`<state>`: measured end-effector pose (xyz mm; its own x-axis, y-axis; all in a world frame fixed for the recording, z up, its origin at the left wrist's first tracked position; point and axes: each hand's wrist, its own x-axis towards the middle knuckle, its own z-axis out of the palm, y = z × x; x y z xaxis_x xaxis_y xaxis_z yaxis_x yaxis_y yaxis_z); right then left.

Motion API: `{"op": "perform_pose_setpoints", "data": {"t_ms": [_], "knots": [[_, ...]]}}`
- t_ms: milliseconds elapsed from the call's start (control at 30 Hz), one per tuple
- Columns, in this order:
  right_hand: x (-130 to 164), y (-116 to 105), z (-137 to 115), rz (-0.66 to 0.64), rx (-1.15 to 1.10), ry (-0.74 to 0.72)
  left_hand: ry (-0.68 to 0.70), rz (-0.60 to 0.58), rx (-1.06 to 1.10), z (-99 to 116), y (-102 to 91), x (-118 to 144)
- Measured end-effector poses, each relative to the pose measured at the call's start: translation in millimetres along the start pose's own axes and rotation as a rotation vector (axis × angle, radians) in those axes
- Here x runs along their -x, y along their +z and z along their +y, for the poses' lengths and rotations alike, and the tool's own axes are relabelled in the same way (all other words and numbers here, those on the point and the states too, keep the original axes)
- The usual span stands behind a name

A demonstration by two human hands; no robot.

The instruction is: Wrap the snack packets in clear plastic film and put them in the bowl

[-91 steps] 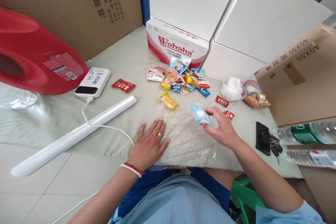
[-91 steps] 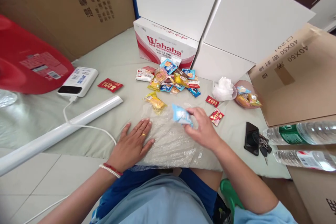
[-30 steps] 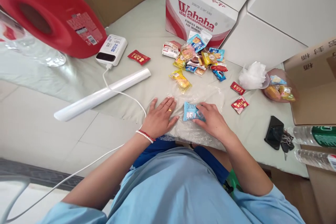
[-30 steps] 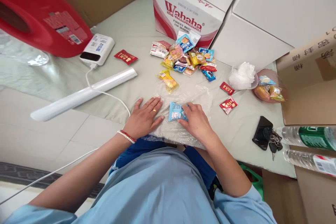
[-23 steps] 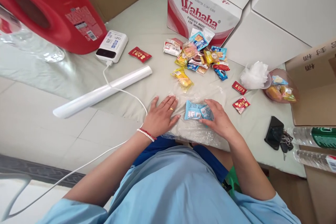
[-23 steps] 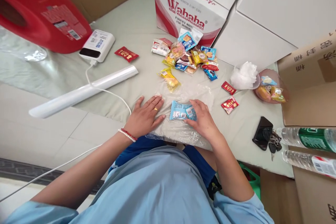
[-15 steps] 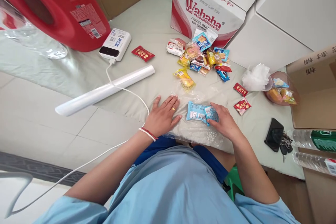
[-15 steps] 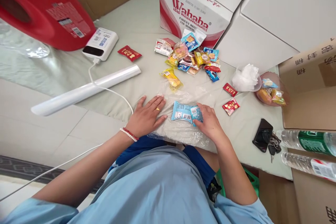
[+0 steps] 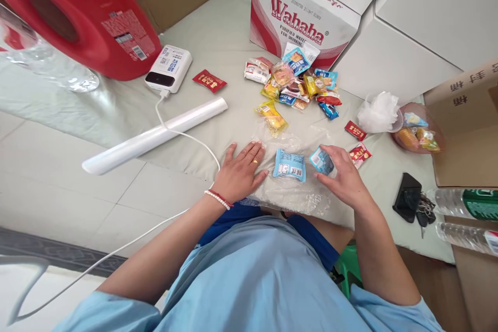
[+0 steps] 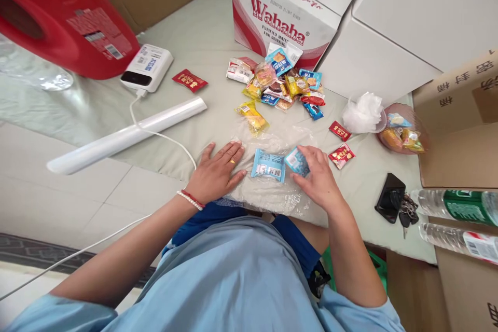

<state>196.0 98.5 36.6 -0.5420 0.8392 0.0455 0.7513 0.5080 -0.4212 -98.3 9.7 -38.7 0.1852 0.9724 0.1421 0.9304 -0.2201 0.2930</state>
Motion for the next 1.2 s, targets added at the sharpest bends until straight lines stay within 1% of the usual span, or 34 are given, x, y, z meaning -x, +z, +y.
{"op": "perform_pose_setpoints", "data": {"t_ms": [67, 133, 200, 267, 367, 467, 533, 633, 767, 833, 900, 967, 1033, 1100, 1200], "knots": [[-9, -4, -14, -0.086, -0.05, -0.138, 0.002, 0.008, 0.001, 0, 0.5, 0], [-20, 3, -27, -0.192, -0.05, -0.22, 0.0, 0.013, 0.0, 0, 0.7, 0], [-29, 17, -35, -0.292, -0.008, -0.247, -0.001, 0.013, 0.0, 1, 0.4, 0], [-35, 32, -37, -0.351, 0.057, -0.244, 0.0, 0.009, 0.002, 1, -0.2, 0], [-33, 46, -36, -0.327, 0.154, -0.262, 0.0, 0.009, 0.008, 1, -1.2, 0], [-27, 47, -32, -0.27, 0.2, -0.311, -0.005, 0.005, 0.013, 1, -1.7, -1], [-23, 42, -27, -0.249, 0.196, -0.302, -0.009, -0.001, 0.015, 0, -1.5, -1], [-22, 30, -20, -0.218, 0.14, -0.251, -0.01, -0.018, 0.011, 0, -1.4, -1], [-25, 15, -22, -0.139, 0.01, -0.227, -0.011, -0.027, 0.008, 3, -1.3, 2], [-29, 16, -26, -0.15, 0.0, -0.242, -0.014, -0.025, 0.009, 5, -0.8, 5], [-33, 24, -28, -0.203, 0.039, -0.266, -0.02, -0.021, 0.006, 7, -0.2, 9], [-37, 36, -24, -0.246, 0.086, -0.286, -0.028, -0.013, 0.002, 7, 0.3, 11], [-40, 45, -17, -0.263, 0.094, -0.3, -0.036, -0.01, -0.002, 6, 0.2, 13], [-41, 47, -8, -0.265, 0.066, -0.312, -0.04, -0.013, -0.003, 5, -0.4, 14], [-43, 41, -2, -0.224, 0.016, -0.325, -0.043, -0.018, -0.009, 5, -0.9, 14]]}}
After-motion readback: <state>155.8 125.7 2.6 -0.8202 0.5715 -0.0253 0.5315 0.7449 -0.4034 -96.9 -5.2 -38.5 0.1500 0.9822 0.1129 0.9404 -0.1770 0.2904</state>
